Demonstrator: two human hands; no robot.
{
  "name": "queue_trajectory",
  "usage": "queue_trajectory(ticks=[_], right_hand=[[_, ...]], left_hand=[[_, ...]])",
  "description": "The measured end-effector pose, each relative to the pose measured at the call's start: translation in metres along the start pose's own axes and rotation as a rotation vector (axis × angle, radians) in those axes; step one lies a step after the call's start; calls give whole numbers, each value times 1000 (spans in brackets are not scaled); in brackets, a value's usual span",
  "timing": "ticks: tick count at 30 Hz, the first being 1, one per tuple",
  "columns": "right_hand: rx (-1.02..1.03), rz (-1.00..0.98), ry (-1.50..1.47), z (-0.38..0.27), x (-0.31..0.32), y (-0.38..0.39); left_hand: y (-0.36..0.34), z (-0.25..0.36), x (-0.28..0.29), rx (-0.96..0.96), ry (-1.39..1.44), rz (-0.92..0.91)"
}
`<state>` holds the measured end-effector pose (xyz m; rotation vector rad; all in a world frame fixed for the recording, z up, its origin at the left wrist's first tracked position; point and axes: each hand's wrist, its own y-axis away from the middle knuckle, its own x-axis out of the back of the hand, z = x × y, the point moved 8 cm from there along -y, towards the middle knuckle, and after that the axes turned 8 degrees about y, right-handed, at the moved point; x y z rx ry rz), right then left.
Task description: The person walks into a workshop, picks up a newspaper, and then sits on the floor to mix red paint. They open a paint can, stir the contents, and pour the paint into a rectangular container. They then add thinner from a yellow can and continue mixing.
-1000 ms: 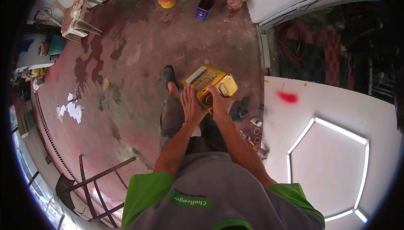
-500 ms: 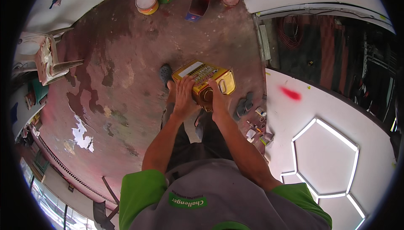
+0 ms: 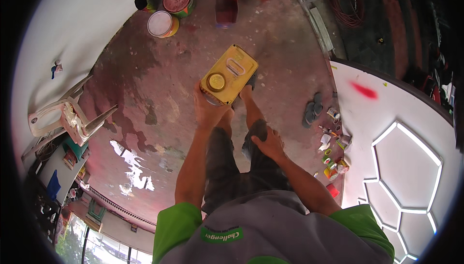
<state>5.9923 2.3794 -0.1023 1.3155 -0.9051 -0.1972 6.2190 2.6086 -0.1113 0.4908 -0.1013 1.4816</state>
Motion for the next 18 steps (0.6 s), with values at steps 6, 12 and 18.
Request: queue_trajectory(ticks=[6, 12, 18], right_hand=[[-110, -31, 135, -6, 14, -25], [-139, -20, 87, 3, 22, -66], [-151, 5, 69, 5, 25, -74]], left_hand=[[-75, -9, -12, 51, -105, -34], [-140, -42, -31, 131, -135, -82], [-193, -64, -54, 134, -215, -155]])
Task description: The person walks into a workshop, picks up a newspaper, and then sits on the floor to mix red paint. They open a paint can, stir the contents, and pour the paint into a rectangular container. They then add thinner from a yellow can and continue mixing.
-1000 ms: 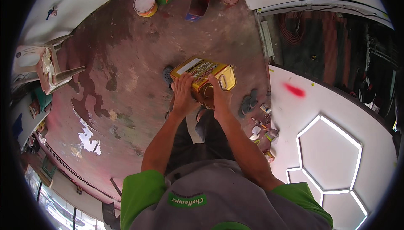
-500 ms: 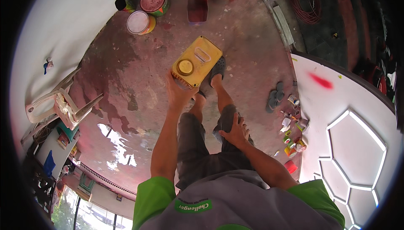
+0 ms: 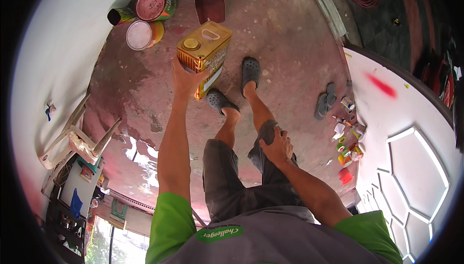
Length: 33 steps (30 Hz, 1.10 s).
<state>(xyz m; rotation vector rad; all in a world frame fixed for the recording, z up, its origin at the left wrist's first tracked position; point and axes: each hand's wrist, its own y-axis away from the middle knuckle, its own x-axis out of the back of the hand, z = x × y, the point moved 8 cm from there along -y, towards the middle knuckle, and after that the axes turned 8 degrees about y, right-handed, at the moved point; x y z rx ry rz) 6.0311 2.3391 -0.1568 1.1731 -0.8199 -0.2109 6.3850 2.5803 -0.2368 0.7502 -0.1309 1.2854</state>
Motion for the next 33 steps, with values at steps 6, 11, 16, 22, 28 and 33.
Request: queue_trajectory(ticks=[6, 11, 16, 22, 28, 33], right_hand=[[-16, -30, -28, -1, 8, -5], [-17, -49, -27, -2, 14, -7], [-19, -63, -29, -1, 16, -10], [-26, -73, -25, -1, 17, -12], [-24, -86, -40, 0, 21, -13], [-20, -75, -22, 0, 21, -16]], left_hand=[[-27, 4, -7, 89, -21, -114], [-37, 5, -3, 164, -107, -130], [-53, 19, -2, 166, -225, -134], [-67, 20, -3, 170, -221, -208], [-77, 30, -6, 162, -173, -230], [-86, 36, -6, 126, -230, -231]])
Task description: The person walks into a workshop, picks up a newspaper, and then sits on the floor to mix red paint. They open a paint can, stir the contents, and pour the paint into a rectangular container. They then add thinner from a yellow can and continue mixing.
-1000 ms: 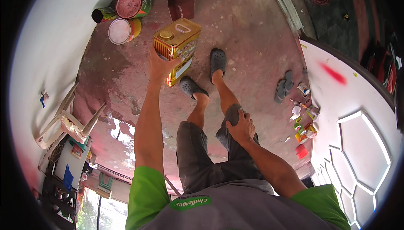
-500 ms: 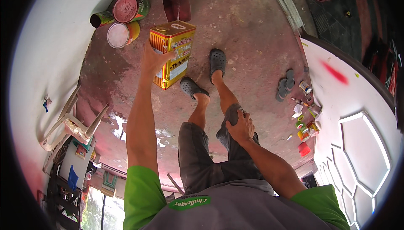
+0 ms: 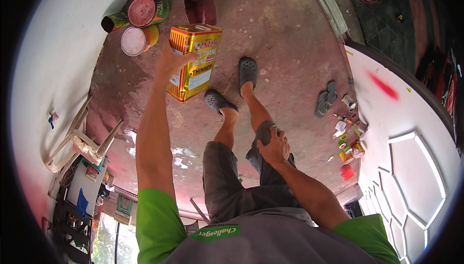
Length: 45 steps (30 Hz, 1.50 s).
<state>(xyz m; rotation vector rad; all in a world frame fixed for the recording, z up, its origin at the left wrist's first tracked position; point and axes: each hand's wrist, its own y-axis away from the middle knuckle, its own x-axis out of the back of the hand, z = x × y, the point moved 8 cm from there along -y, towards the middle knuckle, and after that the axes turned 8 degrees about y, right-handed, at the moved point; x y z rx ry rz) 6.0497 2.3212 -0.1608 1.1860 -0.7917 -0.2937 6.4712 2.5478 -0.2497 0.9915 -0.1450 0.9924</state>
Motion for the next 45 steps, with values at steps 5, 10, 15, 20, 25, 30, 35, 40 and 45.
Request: queue_trajectory(ticks=[5, 10, 15, 20, 25, 30, 35, 40, 45], right_hand=[[5, 9, -31, 1, 3, 0], [5, -2, -36, 1, 5, -1], [6, 17, -31, 3, 1, -4], [5, 20, -24, 4, 0, -4], [6, -8, -17, 5, -1, -5], [3, -22, -26, 5, 1, -4], [7, -19, -25, 7, -2, -5], [1, -29, -35, 8, -3, -5], [9, -32, -35, 8, -4, -5]], left_hand=[[-7, 13, 2, 42, 27, -74], [-10, 20, 5, 98, -6, -103], [-18, 23, 6, 128, -8, -137], [-26, 22, 6, 143, -34, -198], [-32, 22, 5, 139, -60, -223], [-30, 30, 4, 132, 3, -206], [-36, 19, 5, 140, 32, -203], [-39, 17, 4, 169, 24, -217], [-44, 6, 5, 152, 18, -215]])
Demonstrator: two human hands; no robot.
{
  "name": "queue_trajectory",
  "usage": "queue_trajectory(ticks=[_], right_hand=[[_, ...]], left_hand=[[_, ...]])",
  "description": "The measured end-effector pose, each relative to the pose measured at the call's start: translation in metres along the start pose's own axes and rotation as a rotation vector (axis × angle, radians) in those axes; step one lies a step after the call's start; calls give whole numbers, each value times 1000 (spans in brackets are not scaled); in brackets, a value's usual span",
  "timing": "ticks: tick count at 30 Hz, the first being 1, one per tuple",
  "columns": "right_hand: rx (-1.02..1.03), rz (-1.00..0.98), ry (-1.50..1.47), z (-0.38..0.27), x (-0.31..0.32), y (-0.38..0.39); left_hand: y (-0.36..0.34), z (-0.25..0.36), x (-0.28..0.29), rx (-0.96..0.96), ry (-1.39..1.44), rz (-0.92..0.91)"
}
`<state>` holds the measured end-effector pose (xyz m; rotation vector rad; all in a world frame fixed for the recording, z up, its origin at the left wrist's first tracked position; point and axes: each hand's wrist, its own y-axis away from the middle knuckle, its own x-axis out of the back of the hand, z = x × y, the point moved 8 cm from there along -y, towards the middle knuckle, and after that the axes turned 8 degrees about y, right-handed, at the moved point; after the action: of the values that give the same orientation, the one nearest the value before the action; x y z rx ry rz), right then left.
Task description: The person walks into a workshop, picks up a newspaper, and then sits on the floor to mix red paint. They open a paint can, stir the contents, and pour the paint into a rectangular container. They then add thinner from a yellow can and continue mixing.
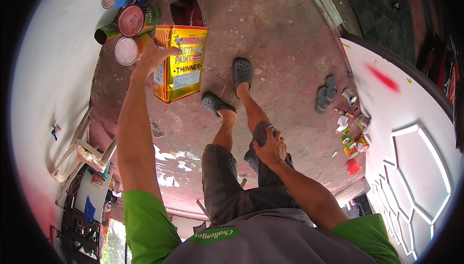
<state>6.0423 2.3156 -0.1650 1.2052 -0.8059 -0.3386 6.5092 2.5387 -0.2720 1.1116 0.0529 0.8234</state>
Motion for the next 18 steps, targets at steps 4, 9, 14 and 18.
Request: queue_trajectory(ticks=[4, 9, 14, 18], right_hand=[[-2, -4, -5, 0, 0, 0], [-9, -3, -8, 1, -1, 0], [-11, -6, -9, 0, 0, 0], [-15, -18, -9, -1, 0, 1]], left_hand=[[-1, 2, -2, 7, 1, -17], [4, 9, -3, 16, 4, -17], [8, 13, -3, 21, 2, -17], [8, 12, -1, 56, 4, -28]])
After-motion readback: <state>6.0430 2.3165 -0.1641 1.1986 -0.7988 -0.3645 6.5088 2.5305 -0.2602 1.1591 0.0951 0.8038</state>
